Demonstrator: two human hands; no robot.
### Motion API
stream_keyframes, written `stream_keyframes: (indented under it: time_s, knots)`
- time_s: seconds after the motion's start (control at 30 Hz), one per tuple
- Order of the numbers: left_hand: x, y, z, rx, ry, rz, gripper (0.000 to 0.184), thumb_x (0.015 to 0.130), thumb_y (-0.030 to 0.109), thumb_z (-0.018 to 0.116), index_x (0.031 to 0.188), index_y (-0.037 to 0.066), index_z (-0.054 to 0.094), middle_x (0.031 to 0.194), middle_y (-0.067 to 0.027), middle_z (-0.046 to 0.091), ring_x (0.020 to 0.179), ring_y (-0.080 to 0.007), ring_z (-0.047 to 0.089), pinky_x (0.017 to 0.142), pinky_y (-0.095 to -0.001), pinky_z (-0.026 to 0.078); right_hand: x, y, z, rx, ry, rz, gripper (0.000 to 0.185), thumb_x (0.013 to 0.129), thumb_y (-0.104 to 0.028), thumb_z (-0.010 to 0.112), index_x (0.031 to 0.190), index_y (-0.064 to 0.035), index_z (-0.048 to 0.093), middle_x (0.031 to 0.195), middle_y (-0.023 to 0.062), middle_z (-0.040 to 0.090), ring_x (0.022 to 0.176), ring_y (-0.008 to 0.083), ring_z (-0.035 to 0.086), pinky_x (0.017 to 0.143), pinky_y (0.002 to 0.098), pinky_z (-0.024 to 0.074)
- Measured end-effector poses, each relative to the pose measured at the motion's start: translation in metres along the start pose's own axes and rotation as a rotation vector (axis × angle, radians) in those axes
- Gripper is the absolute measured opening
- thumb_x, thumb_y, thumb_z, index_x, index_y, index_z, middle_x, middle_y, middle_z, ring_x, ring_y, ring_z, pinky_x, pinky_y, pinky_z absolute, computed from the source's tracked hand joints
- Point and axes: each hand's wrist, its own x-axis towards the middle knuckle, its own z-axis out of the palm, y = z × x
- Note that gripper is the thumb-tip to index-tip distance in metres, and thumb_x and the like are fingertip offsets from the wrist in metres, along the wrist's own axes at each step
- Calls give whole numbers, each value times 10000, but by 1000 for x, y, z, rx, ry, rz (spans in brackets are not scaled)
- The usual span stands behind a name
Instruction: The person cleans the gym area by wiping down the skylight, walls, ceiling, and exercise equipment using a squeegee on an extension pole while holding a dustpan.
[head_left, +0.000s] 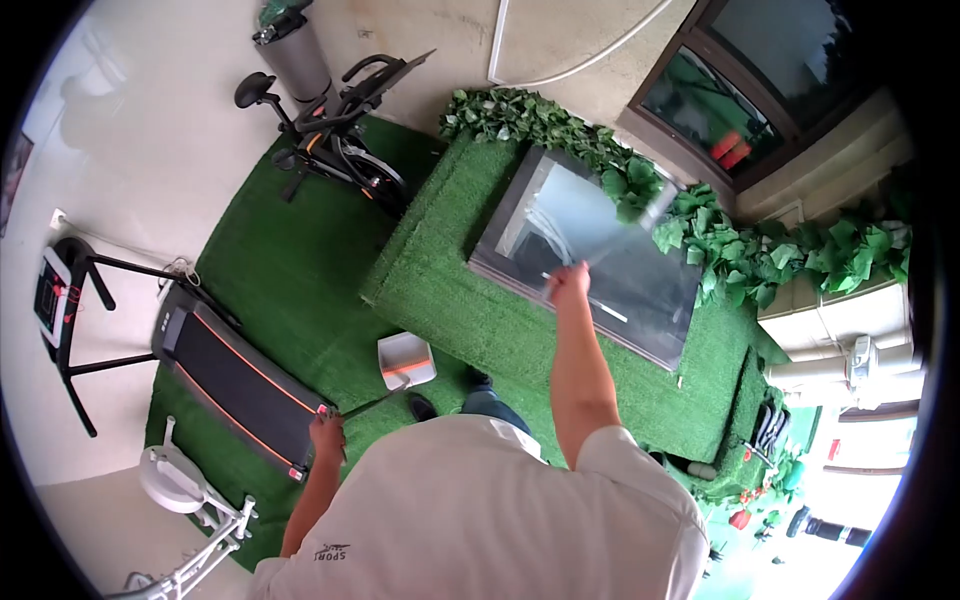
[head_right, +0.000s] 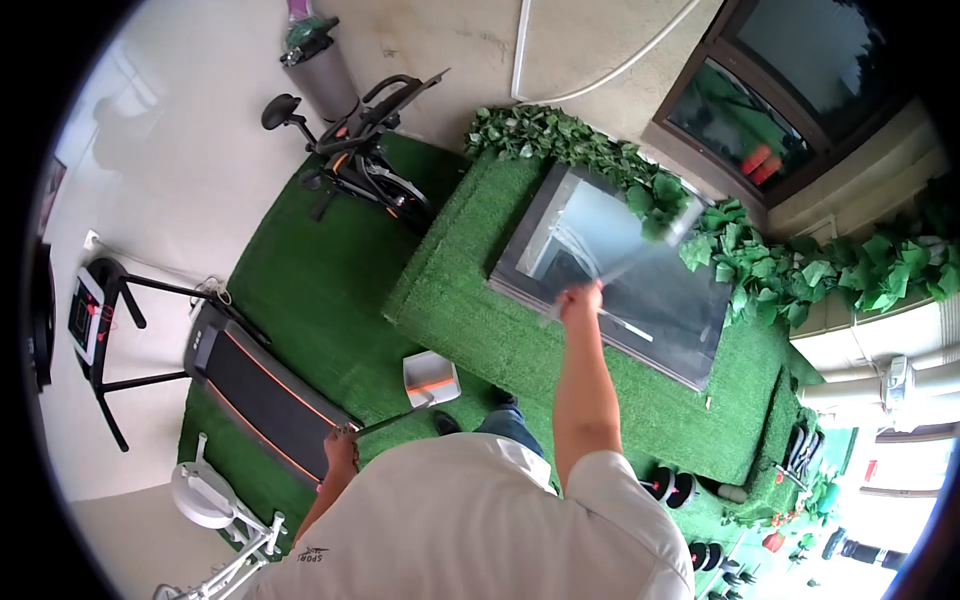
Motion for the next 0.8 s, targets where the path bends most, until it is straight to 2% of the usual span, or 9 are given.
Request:
stream_keyframes:
  time_s: [0.03,0.07,0.13,0.2,0.33,0.5,0.53,0.67,0.8]
  knots:
    - [0,12,-12,-7,17,27,86,759,45,577,839,71,560,531,20,421,371,-94,382,324,-267,287,-18,35,83,-142,-56,-74,456,953,-499,433,684,-142,344,499,4,300,376,147,305,337,320,309]
    - [-6,13,-18,-33,47,20,79,754,42,578,826,67,558,524,20,416,366,-93,376,322,-269,286,-16,51,113,-303,-149,28,441,975,-469,362,702,-124,349,500,-14,279,393,131,273,364,278,213]
    - [-13,23,-29,-50,72,20,72,749,40,579,813,63,556,517,21,411,361,-93,370,320,-270,285,-16,74,158,-551,-372,420,428,963,-483,412,730,-124,392,514,-20,341,394,115,319,378,300,286]
    - [-16,27,-39,-46,106,-3,73,742,37,577,809,54,554,517,16,421,354,-93,370,316,-269,284,-61,84,176,-682,-391,376,442,984,-453,367,684,-129,377,506,-50,312,391,85,284,374,252,228]
    - [6,41,-64,-65,94,50,76,740,38,579,813,48,560,531,6,438,353,-96,375,313,-270,285,-88,133,187,-895,-499,419,451,972,-463,408,682,-117,418,497,-41,355,379,82,303,371,256,252]
    - [34,42,-92,-87,179,152,73,733,46,581,805,40,570,547,-4,444,364,-109,374,330,-276,281,-97,130,134,-1123,-390,-181,376,937,-292,528,639,-74,457,480,62,425,350,207,393,328,384,301]
    - [45,46,-84,-101,168,153,73,733,46,581,805,40,570,547,-4,444,364,-109,374,330,-276,281,-44,102,108,-1255,-374,-387,336,923,-250,516,638,-76,477,472,87,431,350,221,397,324,396,304]
    - [77,75,-96,-184,239,138,30,738,47,555,752,47,528,548,-9,428,364,-111,363,320,-274,265,-93,38,133,-599,-157,-262,37,887,-54,465,885,-17,469,677,109,505,487,198,475,417,350,418]
    - [92,106,-87,-284,304,80,45,718,38,558,747,53,528,561,-1,432,368,-111,358,324,-271,265,-46,14,203,-278,-123,-318,92,853,-21,481,924,3,428,752,124,496,554,193,489,467,323,450]
